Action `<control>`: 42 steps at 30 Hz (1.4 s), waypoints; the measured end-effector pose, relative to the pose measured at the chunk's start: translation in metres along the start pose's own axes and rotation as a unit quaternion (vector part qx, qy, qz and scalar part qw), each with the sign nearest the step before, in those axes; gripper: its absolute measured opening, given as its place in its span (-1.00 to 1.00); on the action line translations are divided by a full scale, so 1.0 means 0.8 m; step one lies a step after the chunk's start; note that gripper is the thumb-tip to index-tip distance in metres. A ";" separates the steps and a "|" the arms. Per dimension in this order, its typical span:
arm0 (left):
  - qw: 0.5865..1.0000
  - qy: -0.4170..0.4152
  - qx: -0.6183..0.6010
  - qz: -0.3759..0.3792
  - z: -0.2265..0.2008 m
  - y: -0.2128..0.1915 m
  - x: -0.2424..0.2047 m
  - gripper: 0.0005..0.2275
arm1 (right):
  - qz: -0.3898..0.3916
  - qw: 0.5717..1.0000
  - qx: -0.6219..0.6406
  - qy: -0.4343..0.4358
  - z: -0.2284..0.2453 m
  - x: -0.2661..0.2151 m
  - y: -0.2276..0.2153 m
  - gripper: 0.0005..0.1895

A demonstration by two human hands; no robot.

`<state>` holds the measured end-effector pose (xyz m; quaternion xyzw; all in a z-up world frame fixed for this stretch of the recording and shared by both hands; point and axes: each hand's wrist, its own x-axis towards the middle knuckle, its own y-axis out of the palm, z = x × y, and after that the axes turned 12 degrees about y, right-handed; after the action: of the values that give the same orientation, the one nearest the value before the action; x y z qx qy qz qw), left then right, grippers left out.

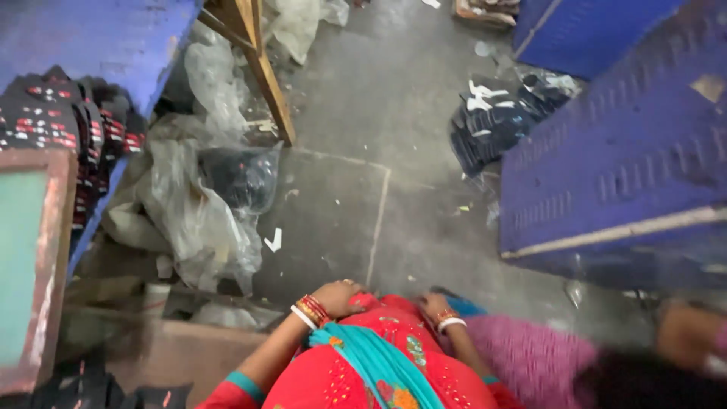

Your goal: The person sorts and stacks small black fabric pieces on a table. They move to a blue cabinet, open it, and then return to the table to continue handling the fabric pieces.

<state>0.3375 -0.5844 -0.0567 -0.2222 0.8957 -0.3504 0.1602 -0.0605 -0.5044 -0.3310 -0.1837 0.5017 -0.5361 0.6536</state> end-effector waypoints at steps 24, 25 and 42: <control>0.913 -0.096 -0.175 -0.355 0.352 -0.400 0.432 -0.63 | -0.054 0.994 -0.044 -0.087 0.154 0.777 -0.495 -0.67; 0.927 -0.151 -0.177 -0.295 0.379 -0.395 0.440 -0.61 | -0.019 0.996 -0.048 -0.072 0.188 0.800 -0.503 -0.68; 0.894 -0.117 -0.147 -0.406 0.742 -0.767 0.670 -0.67 | 0.074 0.953 -0.184 -0.229 0.613 1.213 -0.662 -0.77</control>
<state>0.3203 -1.5906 -0.1159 -0.6271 0.7434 -0.2205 0.0733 0.0088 -1.6985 -0.1535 -0.3810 0.4405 -0.3282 0.7437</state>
